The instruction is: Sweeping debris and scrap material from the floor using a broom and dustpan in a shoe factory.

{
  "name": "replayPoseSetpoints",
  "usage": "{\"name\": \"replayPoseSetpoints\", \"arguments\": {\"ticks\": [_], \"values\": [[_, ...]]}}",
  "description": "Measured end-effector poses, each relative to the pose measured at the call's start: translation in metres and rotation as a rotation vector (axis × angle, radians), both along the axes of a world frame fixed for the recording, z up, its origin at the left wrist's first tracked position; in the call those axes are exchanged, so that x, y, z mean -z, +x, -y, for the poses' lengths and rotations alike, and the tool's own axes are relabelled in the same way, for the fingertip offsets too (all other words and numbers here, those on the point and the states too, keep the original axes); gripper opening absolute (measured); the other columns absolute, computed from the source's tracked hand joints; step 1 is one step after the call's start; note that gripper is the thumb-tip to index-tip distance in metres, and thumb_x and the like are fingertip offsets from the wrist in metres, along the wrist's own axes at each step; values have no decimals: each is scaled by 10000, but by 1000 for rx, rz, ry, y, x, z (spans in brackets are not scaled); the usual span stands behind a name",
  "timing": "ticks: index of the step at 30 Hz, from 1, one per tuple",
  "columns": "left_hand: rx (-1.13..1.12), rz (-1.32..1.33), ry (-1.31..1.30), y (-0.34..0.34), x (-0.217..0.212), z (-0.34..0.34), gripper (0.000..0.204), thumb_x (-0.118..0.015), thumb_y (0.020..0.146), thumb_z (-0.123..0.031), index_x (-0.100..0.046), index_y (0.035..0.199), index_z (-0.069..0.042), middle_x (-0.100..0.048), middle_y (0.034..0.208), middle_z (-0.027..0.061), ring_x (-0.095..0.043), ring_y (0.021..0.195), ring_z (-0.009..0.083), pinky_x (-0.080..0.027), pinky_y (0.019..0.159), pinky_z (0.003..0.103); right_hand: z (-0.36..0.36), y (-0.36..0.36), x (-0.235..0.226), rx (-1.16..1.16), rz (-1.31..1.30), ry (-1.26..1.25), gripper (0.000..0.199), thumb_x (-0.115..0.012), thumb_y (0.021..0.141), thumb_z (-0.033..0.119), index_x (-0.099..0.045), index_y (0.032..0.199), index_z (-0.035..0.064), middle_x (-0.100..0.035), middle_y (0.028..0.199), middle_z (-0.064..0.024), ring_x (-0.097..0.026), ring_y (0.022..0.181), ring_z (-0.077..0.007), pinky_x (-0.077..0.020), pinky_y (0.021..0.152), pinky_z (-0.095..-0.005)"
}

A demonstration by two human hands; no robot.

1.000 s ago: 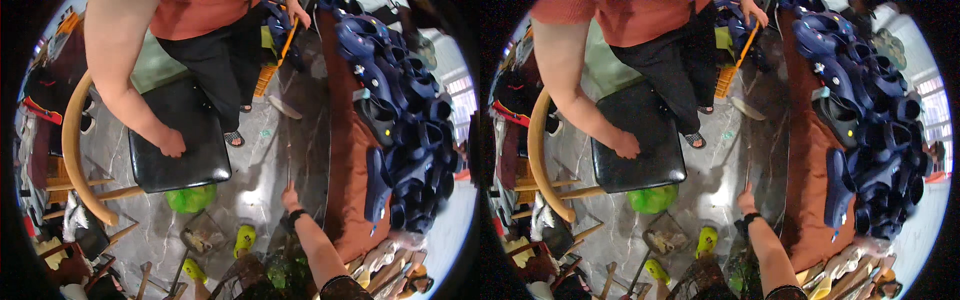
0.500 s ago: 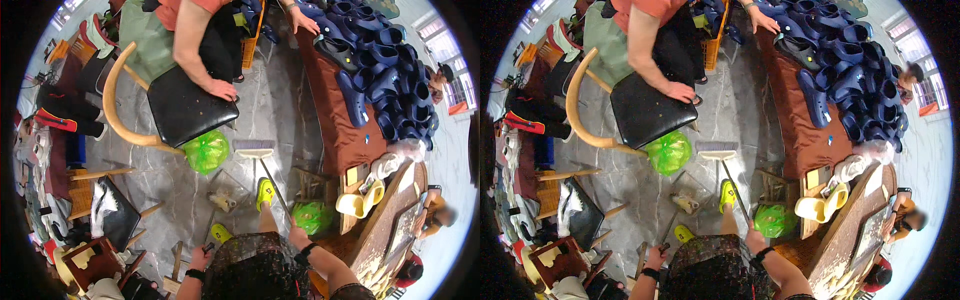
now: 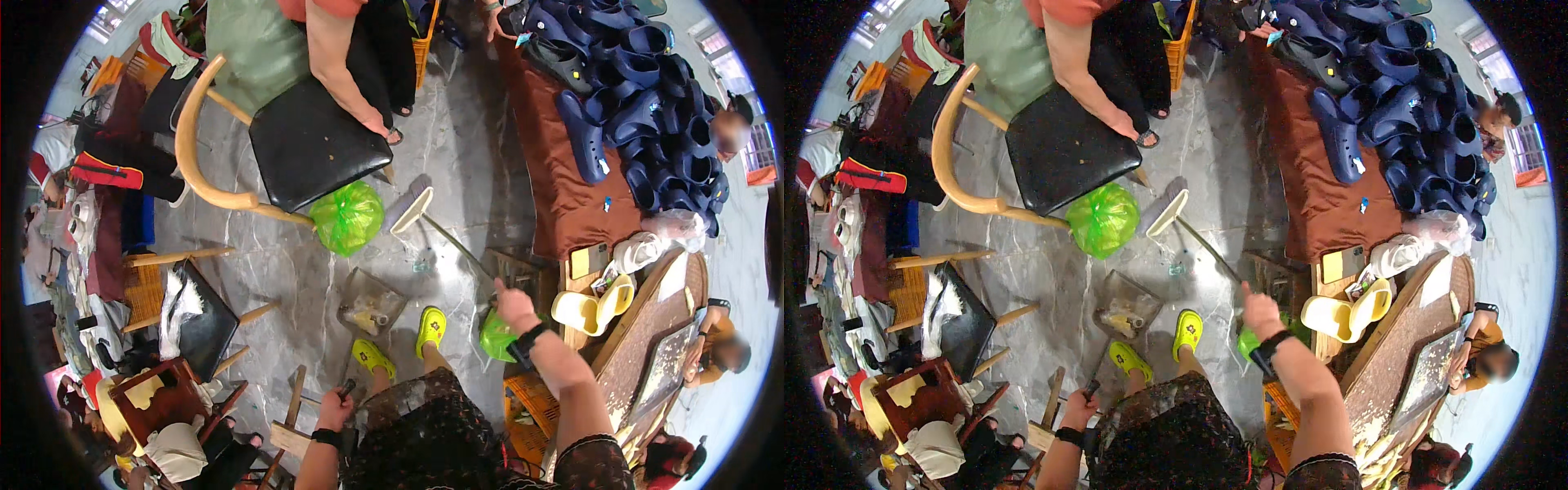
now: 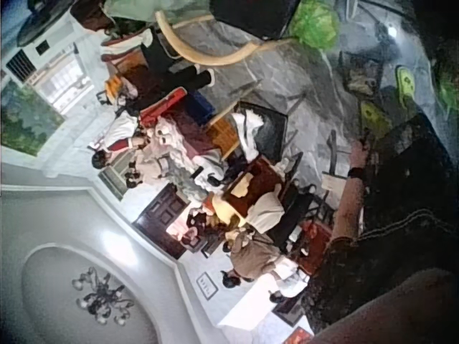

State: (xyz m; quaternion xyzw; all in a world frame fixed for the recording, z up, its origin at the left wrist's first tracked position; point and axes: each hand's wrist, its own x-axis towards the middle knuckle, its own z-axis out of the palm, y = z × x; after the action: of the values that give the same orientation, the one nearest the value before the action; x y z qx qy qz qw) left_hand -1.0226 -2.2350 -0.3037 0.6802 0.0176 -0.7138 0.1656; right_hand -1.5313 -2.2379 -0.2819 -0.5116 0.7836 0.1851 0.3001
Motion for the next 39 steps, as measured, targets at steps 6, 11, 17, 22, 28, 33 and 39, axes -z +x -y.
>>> {"name": "replayPoseSetpoints", "arguments": {"ticks": [6,11,17,22,28,33,39], "values": [[670,194,-347,-7,-4,-2,41,-416,721,-29,-432,691,-7,-391,551,39,-384,457,126,-293,396,214,-71,-8,-23,112,133,177,507,-438,756,116,-281,1238,97,-574,746,-199,-568,687,-360,-455,612,-446],[243,-28,-189,32,27,-14,118,-320,793,-81,-398,716,-36,-337,565,46,-327,454,128,-266,369,216,-96,-6,-62,315,417,-143,388,-421,805,183,-407,1180,80,-558,777,-242,-540,763,-377,-434,657,-439],[743,206,-417,26,22,-27,91,-368,754,-38,-439,701,-19,-364,545,30,-359,453,111,-281,366,197,-8,-52,-37,485,334,-377,320,-437,821,144,-473,1095,-17,-511,1004,-251,-500,971,-335,-411,799,-335],[761,398,-300,41,46,-48,158,-532,575,-59,-491,690,41,-455,502,99,-414,440,211,-358,409,306,148,-132,56,580,197,-258,350,-383,798,138,-410,1120,5,-522,964,-250,-506,883,-380,-429,739,-415],[393,143,-121,58,41,-53,62,-455,692,-18,-503,731,-23,-416,554,20,-352,451,107,-253,385,208,224,-98,112,766,227,-312,387,-362,804,131,-368,1172,13,-538,966,-232,-524,897,-366,-439,735,-431],[-148,81,95,24,0,-32,165,-362,798,-108,-472,730,-6,-374,529,37,-349,423,122,-273,360,206,77,7,96,364,90,36,565,-378,797,104,-134,1308,102,-558,857,-235,-554,796,-356,-456,676,-426],[-30,23,90,6,1,-12,150,-338,799,-95,-442,757,5,-379,548,76,-363,438,131,-275,353,202,-79,33,4,225,132,310,583,-389,817,137,-97,1322,140,-583,758,-200,-571,681,-346,-446,576,-441]]}}
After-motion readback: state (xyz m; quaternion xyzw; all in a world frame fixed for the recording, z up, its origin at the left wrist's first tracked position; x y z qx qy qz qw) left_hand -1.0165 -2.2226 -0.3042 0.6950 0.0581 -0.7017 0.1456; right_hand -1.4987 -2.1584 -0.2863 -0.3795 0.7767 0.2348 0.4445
